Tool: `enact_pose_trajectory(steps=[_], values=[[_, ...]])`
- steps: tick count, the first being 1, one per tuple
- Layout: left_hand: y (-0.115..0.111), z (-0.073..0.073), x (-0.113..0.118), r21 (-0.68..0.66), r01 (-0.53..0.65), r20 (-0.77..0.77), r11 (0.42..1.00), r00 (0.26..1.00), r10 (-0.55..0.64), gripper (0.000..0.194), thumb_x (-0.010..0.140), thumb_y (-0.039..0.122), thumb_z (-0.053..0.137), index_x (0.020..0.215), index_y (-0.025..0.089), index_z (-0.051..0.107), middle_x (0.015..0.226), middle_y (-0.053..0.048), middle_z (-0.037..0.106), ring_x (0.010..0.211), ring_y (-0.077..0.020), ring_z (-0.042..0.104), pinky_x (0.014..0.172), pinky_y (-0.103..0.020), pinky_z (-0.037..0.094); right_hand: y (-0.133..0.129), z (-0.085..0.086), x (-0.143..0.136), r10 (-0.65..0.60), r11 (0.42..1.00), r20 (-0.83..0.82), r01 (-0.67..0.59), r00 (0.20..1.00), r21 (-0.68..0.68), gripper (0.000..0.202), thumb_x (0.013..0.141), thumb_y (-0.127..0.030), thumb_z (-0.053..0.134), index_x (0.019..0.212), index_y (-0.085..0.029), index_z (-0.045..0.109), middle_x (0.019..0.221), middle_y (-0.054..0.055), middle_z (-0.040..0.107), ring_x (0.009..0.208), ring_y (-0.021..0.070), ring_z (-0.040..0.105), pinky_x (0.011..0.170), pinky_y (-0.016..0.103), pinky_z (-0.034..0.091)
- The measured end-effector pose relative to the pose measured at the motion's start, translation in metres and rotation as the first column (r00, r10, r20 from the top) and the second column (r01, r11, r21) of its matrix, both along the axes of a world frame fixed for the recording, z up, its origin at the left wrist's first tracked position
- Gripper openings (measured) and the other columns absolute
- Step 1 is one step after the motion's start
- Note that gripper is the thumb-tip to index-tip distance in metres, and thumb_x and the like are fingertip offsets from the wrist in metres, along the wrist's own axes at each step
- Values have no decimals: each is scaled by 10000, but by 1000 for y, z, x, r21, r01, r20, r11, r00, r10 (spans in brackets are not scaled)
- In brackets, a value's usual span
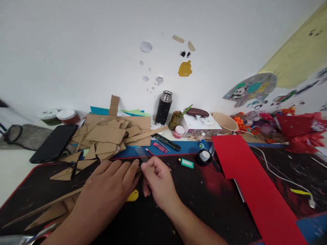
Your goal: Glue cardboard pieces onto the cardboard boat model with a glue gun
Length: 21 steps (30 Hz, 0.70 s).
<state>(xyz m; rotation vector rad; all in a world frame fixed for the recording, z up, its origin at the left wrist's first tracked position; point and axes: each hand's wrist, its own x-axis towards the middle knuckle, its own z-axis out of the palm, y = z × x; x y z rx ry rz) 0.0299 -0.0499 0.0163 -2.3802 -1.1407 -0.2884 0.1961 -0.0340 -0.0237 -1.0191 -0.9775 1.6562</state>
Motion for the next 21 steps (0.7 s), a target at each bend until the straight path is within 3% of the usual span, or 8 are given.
enact_pose_trajectory(steps=[8, 21], values=[[0, -1, -4, -66, 20, -29, 998, 999, -22, 479, 869, 12, 515, 1249, 118, 787, 896, -109, 793, 790, -307, 712, 764, -454, 499, -1, 2, -2, 4, 1000, -30, -4, 1000, -17, 611, 814, -774, 803, 828, -229, 527, 432, -147, 458, 322, 63, 433, 338, 145, 335], [5, 1, -6, -37, 20, 51, 999, 999, -19, 411, 994, 101, 438, 1221, 129, 780, 851, -89, 768, 759, -293, 713, 727, -446, 472, 2, -6, 2, 44, 999, -81, -44, 996, 1, 539, 883, -712, 785, 862, -209, 592, 473, -97, 564, 357, 78, 482, 394, 168, 376]])
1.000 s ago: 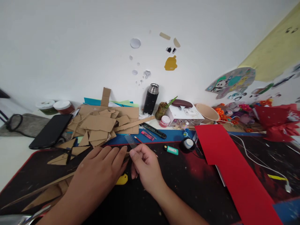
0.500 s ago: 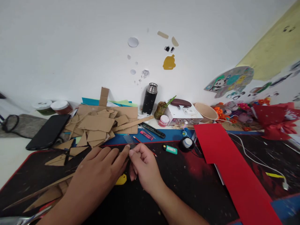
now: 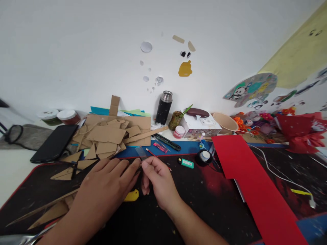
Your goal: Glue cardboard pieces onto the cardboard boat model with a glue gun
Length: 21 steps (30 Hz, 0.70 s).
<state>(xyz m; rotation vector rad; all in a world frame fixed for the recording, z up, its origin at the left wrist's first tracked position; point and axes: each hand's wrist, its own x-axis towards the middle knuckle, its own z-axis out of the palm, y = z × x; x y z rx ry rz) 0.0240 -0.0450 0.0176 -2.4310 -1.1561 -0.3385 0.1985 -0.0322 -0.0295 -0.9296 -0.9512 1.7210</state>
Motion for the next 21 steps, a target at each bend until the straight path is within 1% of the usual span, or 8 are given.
enact_pose_trajectory(steps=[3, 7, 13, 17, 21], values=[[0, 0, 0, -7, 1, -6, 1000, 1000, -2, 431, 1008, 96, 411, 1225, 142, 780, 864, -85, 781, 773, -293, 723, 731, -446, 469, -1, 0, 0, -2, 1000, -2, 2, 1000, -3, 537, 886, -711, 783, 860, -209, 596, 478, -93, 569, 361, 80, 483, 396, 171, 377], [1, -2, 0, -20, 2, 11, 1000, 1000, -2, 420, 1056, 145, 393, 1213, 153, 783, 899, -92, 806, 795, -301, 736, 765, -459, 479, -1, 1, 0, -14, 1000, -15, 13, 1000, -13, 523, 880, -691, 800, 870, -205, 609, 479, -92, 565, 367, 81, 479, 402, 175, 377], [3, -8, -3, -44, -35, 83, 998, 996, 39, 360, 1066, 212, 455, 1213, 167, 780, 987, -121, 825, 859, -326, 749, 806, -475, 465, 0, 5, 0, -54, 998, -38, 53, 998, -41, 488, 877, -647, 820, 894, -195, 638, 493, -91, 554, 375, 83, 476, 401, 182, 362], [5, -5, -5, -40, -54, 92, 998, 994, 58, 365, 1080, 232, 440, 1189, 171, 784, 936, -106, 817, 830, -332, 738, 808, -482, 457, 4, 8, 3, -128, 991, -53, 126, 990, -45, 476, 886, -633, 813, 933, -176, 685, 501, -92, 532, 379, 84, 470, 398, 189, 341], [9, 0, -9, -19, -67, 80, 998, 994, 68, 397, 1094, 260, 409, 1184, 154, 781, 887, -103, 804, 810, -342, 742, 779, -480, 460, 10, 12, 11, -244, 970, -74, 243, 967, -13, 477, 857, -618, 854, 879, -172, 683, 465, -117, 452, 364, 66, 417, 400, 183, 293]])
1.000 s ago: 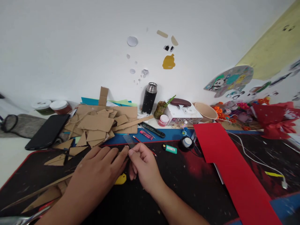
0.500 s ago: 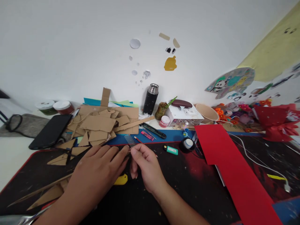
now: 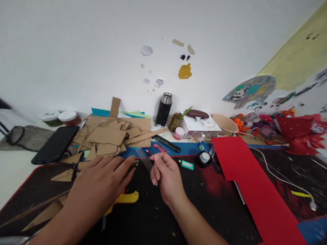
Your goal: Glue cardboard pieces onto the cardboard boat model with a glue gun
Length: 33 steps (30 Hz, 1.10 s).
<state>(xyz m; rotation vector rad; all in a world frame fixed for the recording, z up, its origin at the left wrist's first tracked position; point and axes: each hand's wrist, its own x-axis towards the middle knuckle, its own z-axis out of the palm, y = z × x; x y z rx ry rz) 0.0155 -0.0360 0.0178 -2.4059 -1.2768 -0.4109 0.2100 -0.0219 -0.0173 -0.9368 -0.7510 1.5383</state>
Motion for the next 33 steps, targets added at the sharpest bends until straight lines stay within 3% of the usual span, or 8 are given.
enact_pose_trajectory(steps=[3, 6, 12, 19, 26, 33], values=[[2, 3, -4, 0, -27, 12, 1000, 1000, 27, 416, 1098, 282, 395, 1176, 172, 788, 910, -109, 816, 811, -338, 751, 761, -474, 472, 3, 1, 4, -49, 998, -8, 49, 999, 28, 476, 852, -607, 867, 825, -180, 660, 440, -138, 377, 346, 50, 328, 382, 182, 226], [2, 2, -7, -43, -33, 41, 999, 999, 35, 390, 1085, 299, 429, 1178, 195, 793, 971, -118, 834, 826, -331, 762, 771, -471, 500, 0, 0, 4, -10, 999, 9, 10, 1000, 53, 466, 888, -605, 836, 801, -191, 640, 428, -139, 359, 337, 49, 282, 369, 189, 195], [3, -3, -8, -162, 8, 213, 987, 977, 27, 318, 1039, 346, 536, 1173, 223, 797, 955, -103, 834, 857, -332, 777, 789, -464, 554, -11, 2, -5, 113, 989, 136, -124, 984, 76, 566, 903, -724, 757, 732, -224, 555, 417, -131, 350, 333, 63, 281, 362, 204, 201], [3, 0, -8, -212, 24, 258, 977, 965, 32, 287, 1031, 378, 566, 1140, 236, 791, 940, -73, 833, 854, -300, 783, 786, -429, 574, -13, 5, -7, 75, 990, 256, -103, 964, 96, 702, 905, -813, 688, 596, -247, 412, 414, -93, 374, 365, 65, 297, 394, 221, 218], [4, 2, -9, -226, 32, 263, 974, 964, 29, 295, 1028, 377, 559, 1140, 237, 794, 927, -74, 829, 837, -303, 788, 746, -425, 580, -12, -1, -6, 197, 973, 265, -222, 944, 65, 640, 922, -801, 672, 687, -218, 551, 448, -71, 485, 376, 89, 438, 422, 212, 316], [5, 5, -9, -246, 18, 255, 969, 966, 47, 314, 1030, 363, 527, 1139, 258, 801, 947, -81, 850, 821, -294, 794, 726, -414, 582, -11, -9, -7, 275, 951, 267, -302, 923, 64, 580, 948, -747, 665, 846, -175, 669, 653, -11, 661, 472, 102, 595, 453, 196, 379]])
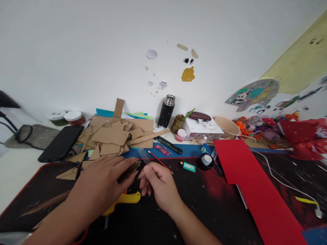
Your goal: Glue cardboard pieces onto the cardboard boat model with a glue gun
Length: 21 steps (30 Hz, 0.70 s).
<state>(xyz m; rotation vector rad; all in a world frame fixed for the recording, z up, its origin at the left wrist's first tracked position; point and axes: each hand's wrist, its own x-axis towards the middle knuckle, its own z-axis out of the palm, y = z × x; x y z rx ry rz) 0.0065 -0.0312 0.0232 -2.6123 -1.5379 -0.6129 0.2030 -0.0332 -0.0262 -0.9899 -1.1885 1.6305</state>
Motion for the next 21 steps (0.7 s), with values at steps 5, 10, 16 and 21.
enact_pose_trajectory(steps=[5, 10, 16, 21], values=[[1, 0, -1, -3, 9, 13, 1000, 1000, -9, 312, 1028, 365, 536, 1151, 256, 801, 972, -85, 853, 836, -288, 798, 752, -412, 590, 2, 0, 0, 13, 1000, -5, -13, 1000, 0, 516, 977, -682, 658, 914, -171, 692, 735, 18, 716, 502, 108, 626, 454, 194, 375], [2, -1, -3, 21, 3, -4, 1000, 1000, -3, 317, 1035, 369, 533, 1146, 244, 803, 1012, -100, 856, 848, -297, 803, 752, -419, 586, 1, -1, -1, 20, 1000, -1, -20, 1000, 0, 453, 998, -625, 650, 964, -175, 687, 774, 16, 718, 504, 107, 635, 443, 186, 370], [0, -2, -3, -76, -7, 108, 997, 994, 15, 313, 1023, 416, 558, 1083, 254, 819, 996, -93, 854, 836, -287, 789, 722, -390, 578, 2, 3, -1, -54, 999, -18, 54, 998, 4, 353, 929, -522, 782, 1020, -203, 660, 818, -20, 676, 505, 96, 628, 434, 184, 365], [-3, -6, -1, -213, 59, 272, 975, 962, 1, 279, 988, 439, 620, 1076, 278, 830, 989, -51, 866, 854, -243, 794, 780, -340, 598, 3, 6, 1, -67, 995, -71, 71, 995, 62, 397, 907, -568, 807, 1013, -211, 670, 762, -43, 619, 488, 91, 587, 440, 194, 404]])
